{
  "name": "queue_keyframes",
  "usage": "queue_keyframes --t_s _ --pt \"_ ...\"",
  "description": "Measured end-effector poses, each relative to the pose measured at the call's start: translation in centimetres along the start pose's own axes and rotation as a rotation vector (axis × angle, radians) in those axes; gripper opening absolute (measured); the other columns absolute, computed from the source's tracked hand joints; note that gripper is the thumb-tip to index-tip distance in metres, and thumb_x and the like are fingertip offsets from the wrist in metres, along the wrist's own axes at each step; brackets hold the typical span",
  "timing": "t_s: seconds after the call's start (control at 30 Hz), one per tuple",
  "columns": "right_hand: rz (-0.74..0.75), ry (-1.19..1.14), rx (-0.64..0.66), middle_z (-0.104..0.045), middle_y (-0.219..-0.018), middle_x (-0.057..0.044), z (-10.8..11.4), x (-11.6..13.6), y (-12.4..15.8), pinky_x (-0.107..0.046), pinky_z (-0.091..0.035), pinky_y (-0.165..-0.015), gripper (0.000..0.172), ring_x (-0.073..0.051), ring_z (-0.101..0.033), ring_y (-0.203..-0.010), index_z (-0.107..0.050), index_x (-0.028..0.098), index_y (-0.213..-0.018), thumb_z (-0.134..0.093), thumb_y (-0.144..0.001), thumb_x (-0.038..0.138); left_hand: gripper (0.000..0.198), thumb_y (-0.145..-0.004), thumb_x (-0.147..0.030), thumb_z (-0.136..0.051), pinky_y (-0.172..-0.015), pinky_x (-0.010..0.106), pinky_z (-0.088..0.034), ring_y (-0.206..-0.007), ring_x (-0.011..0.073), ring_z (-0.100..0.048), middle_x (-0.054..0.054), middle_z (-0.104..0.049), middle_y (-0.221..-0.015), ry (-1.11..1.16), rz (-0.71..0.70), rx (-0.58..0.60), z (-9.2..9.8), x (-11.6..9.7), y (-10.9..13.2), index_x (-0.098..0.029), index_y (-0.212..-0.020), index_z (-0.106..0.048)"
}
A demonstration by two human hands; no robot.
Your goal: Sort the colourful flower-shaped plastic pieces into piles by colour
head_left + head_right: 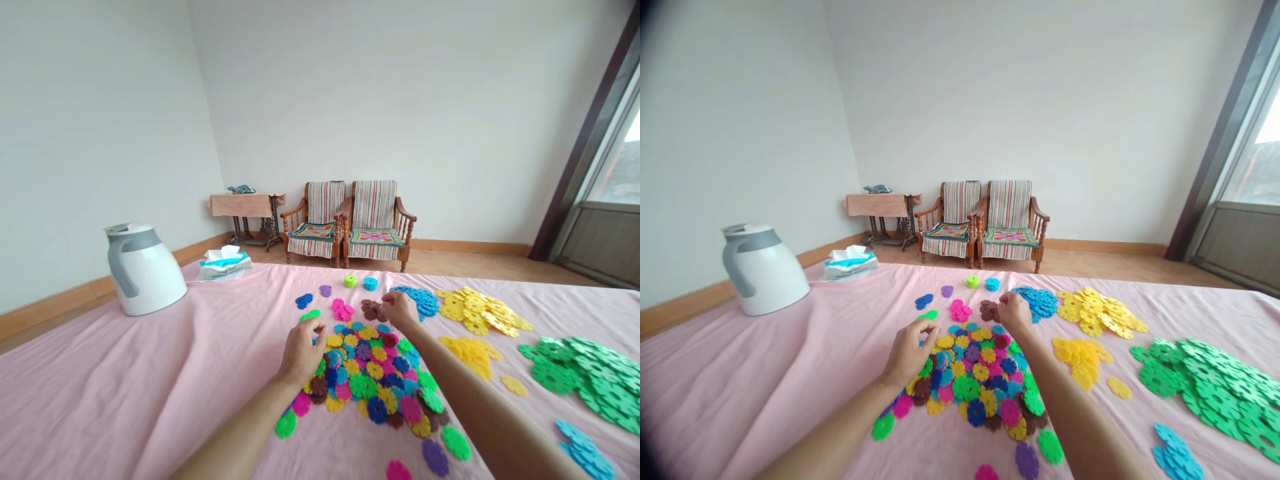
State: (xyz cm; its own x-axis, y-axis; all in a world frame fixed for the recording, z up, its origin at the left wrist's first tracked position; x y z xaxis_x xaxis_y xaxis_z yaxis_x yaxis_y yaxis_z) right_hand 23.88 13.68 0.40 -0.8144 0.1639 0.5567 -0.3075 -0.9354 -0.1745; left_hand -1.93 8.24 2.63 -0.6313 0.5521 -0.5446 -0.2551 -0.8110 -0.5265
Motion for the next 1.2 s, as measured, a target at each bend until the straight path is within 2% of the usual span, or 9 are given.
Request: queue_keyframes --t_s 0.13,0.33,0.47,0.63,0.8,0.93,1.03,1.1,1.2 --pt "0.070 -0.004 0.014 -0.057 -0.118 -0.006 1.2 -1.0 1.3 -0.039 -0.051 -0.081 0.031 -0.019 -0.059 -0.098 -0.054 0.018 -0.116 -0.054 -0.089 0.033 0.017 -0.084 -0.022 -0.049 -0.073 0.028 -0.050 -0.076 0.0177 -0.064 0.003 -0.068 -0.076 -0.003 0.006 -0.019 0.2 -0.2 0.0 -0.018 -0.074 -0.062" --pt "0.304 -0.031 0.078 -0.067 -0.085 -0.003 1.3 -0.7 6.4 -0.028 -0.049 -0.074 0.018 -0.015 -0.061 -0.078 -0.070 0.018 -0.089 -0.057 -0.081 0.028 0.016 -0.083 -0.020 -0.050 -0.073 0.028 -0.050 -0.075 0.0171 -0.064 0.003 -0.068 -0.077 0.047 0.003 -0.015 -0.1 0.0 0.0 -0.017 -0.076 -0.064" --pt "0.396 -0.012 0.053 -0.064 -0.084 -0.004 1.2 0.3 8.2 -0.033 -0.045 -0.079 0.020 -0.020 -0.059 -0.085 -0.071 0.020 -0.086 -0.058 -0.076 0.033 0.015 -0.083 -0.020 -0.051 -0.074 0.029 -0.051 -0.075 0.0171 -0.065 0.003 -0.069 -0.077 0.041 0.004 -0.015 -0.1 0.2 0.0 -0.017 -0.076 -0.064" --pt "0.438 0.009 0.050 -0.063 -0.082 -0.004 1.9 1.1 8.8 -0.029 -0.043 -0.076 0.023 -0.018 -0.059 -0.083 -0.071 0.023 -0.085 -0.050 -0.082 0.033 0.015 -0.082 -0.019 -0.051 -0.074 0.028 -0.051 -0.075 0.0167 -0.065 0.002 -0.069 -0.076 0.043 0.004 -0.011 -0.1 0.2 0.0 -0.018 -0.076 -0.064" --pt "0.307 0.027 -0.041 -0.064 -0.083 -0.006 2.6 0.3 8.0 -0.029 -0.042 -0.075 0.035 -0.018 -0.059 -0.080 -0.069 0.021 -0.079 -0.038 -0.089 0.032 0.015 -0.083 -0.019 -0.050 -0.073 0.028 -0.051 -0.075 0.0168 -0.065 0.003 -0.069 -0.076 0.055 0.004 0.002 -0.2 0.1 0.0 -0.018 -0.075 -0.064" --pt "0.150 0.023 -0.071 -0.065 -0.080 -0.006 2.3 -0.5 5.5 -0.029 -0.045 -0.070 0.028 -0.018 -0.060 -0.076 -0.068 0.019 -0.079 -0.043 -0.089 0.029 0.016 -0.083 -0.019 -0.051 -0.072 0.028 -0.051 -0.074 0.0172 -0.065 0.003 -0.068 -0.076 0.056 0.018 0.010 -0.2 0.2 0.0 -0.018 -0.074 -0.064" --pt "0.075 0.004 -0.026 -0.064 -0.098 -0.005 1.4 -0.5 3.7 -0.033 -0.050 -0.076 0.021 -0.017 -0.061 -0.085 -0.063 0.018 -0.099 -0.050 -0.090 0.031 0.016 -0.083 -0.020 -0.051 -0.071 0.028 -0.051 -0.075 0.0173 -0.065 0.003 -0.068 -0.076 0.063 0.026 0.019 -0.2 0.2 0.1 -0.018 -0.073 -0.063" --pt "0.042 -0.017 -0.001 -0.059 -0.114 -0.006 0.8 -0.5 2.8 -0.037 -0.051 -0.080 0.028 -0.018 -0.060 -0.095 -0.057 0.018 -0.112 -0.054 -0.089 0.033 0.016 -0.083 -0.021 -0.051 -0.071 0.027 -0.052 -0.075 0.0171 -0.065 0.003 -0.068 -0.076 0.067 0.030 0.027 -0.1 0.1 0.2 -0.018 -0.072 -0.062" --pt "0.019 -0.053 0.017 -0.056 -0.119 -0.006 0.4 -0.8 2.2 -0.038 -0.051 -0.081 0.031 -0.019 -0.059 -0.098 -0.055 0.018 -0.116 -0.054 -0.089 0.033 0.016 -0.084 -0.021 -0.050 -0.071 0.027 -0.051 -0.075 0.0166 -0.065 0.003 -0.068 -0.075 0.075 0.034 0.032 -0.1 0.1 0.2 -0.018 -0.073 -0.062"
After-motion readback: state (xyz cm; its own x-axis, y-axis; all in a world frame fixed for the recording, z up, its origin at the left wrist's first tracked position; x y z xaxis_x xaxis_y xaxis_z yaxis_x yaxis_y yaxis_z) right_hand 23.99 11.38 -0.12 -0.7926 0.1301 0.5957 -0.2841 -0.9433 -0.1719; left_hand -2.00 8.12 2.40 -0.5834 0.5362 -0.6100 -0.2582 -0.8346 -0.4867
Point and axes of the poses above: each hand's wrist, its own y-axis away from the middle knuckle, its own z-axis out of the back of the hand, x = y × z, the point moved 7 cm from there along -y, towards the middle knuckle
